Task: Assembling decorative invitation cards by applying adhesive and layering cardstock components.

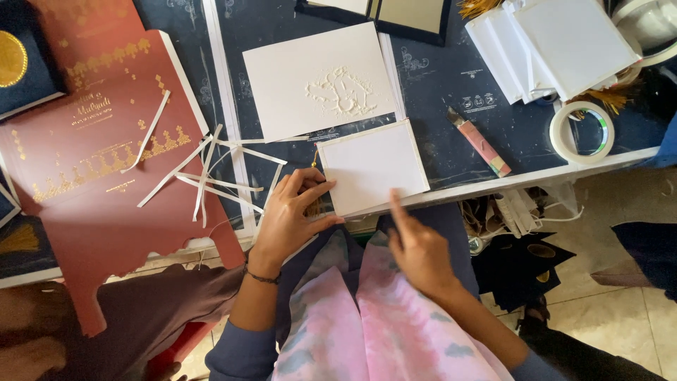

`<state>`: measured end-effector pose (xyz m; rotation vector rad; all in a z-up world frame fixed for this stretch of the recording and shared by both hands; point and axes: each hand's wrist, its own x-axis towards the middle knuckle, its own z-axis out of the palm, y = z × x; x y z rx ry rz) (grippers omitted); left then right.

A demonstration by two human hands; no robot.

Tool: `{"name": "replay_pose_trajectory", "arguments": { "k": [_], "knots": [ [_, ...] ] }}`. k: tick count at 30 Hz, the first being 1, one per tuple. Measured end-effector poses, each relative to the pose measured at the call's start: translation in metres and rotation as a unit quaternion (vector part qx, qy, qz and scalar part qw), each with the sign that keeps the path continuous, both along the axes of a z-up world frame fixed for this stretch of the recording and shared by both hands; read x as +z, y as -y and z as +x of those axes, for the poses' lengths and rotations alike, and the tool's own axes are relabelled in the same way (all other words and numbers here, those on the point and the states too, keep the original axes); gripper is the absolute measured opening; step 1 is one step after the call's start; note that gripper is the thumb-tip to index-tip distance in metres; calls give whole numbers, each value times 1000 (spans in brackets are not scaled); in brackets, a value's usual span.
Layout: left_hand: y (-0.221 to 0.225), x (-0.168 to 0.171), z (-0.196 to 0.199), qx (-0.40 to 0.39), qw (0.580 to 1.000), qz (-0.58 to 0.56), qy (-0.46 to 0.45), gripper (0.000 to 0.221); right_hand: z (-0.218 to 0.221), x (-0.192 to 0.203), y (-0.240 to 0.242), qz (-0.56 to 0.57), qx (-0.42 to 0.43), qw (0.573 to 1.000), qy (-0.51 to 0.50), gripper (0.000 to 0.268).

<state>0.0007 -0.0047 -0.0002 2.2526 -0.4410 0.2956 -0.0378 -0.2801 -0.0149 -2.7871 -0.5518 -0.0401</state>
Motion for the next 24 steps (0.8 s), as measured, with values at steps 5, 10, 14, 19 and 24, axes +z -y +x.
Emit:
{"name": "replay_pose_trajectory", "arguments": {
  "k": [5, 10, 14, 19, 24],
  "knots": [
    [1, -2, 2, 7, 1000, -4, -11, 40, 2, 5, 13, 1, -81, 997, -5, 85],
    [3, 1, 1, 19, 1000, 5, -19, 28, -12, -1, -37, 18, 65, 998, -19, 76],
    [2, 6, 1, 19, 999, 2, -28, 30, -2, -3, -14, -17, 55, 998, 23, 79],
    [3, 7, 1, 21, 999, -13, -42, 29, 10, 16, 40, 44, -69, 997, 8, 78],
    [2, 3, 1, 21, 999, -23, -43, 31, 26, -9, 63, 239, -122, 961, 64, 57]
  ]
}}
